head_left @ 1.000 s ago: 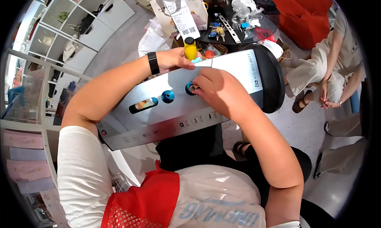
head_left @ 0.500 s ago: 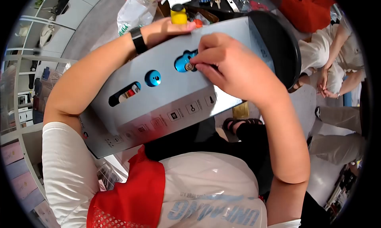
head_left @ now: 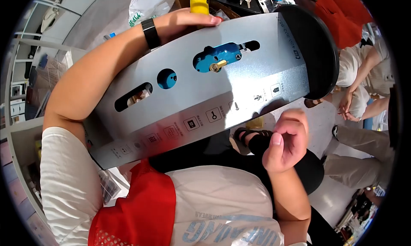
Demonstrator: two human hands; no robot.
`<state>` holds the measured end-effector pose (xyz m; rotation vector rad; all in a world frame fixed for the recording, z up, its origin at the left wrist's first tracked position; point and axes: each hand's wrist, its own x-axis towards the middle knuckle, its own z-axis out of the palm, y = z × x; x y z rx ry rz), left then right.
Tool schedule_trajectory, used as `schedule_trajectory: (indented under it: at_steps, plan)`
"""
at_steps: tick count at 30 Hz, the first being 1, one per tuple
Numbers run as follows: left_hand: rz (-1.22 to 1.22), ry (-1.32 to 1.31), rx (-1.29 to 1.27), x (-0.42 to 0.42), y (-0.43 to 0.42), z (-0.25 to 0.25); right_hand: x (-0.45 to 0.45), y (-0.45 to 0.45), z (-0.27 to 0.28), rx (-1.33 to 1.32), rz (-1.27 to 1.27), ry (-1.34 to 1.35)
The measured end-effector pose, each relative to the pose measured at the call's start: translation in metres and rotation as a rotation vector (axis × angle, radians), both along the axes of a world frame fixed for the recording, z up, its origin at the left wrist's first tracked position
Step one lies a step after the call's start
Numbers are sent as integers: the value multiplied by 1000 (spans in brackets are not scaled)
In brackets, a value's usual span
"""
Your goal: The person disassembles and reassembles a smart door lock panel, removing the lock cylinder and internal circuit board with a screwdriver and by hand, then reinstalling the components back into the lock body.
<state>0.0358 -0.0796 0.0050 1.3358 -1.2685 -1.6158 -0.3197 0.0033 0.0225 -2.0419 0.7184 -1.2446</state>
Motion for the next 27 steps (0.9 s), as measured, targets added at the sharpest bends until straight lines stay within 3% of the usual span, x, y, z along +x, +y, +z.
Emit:
schedule_trajectory:
  at_steps: [2, 4, 6, 14, 18, 22, 25, 27]
  plan:
    - [25, -11, -10, 2, 1, -5, -7, 15, -31, 229, -33, -129]
    - [34, -9, -36, 3, 1, -10, -1, 30, -29, 851, -16, -231]
    - [35, -33, -45, 1, 3, -10, 3, 28, -34, 1197, 40, -318]
    - [4, 43, -84, -12, 4, 0, 25, 12, -24, 1433, 169, -573]
    - [54, -117, -82, -22, 5, 7, 29, 11, -30, 1532, 74, -592]
    - [37, -298, -12, -27, -4, 8, 29, 6, -31, 1564, 149, -627]
    - [-23, -253, 59, -29, -5, 17, 25, 8, -41, 1590, 224, -715]
    - [2, -433, 17, -29, -8, 15, 28, 7, -45, 1608, 281, -775]
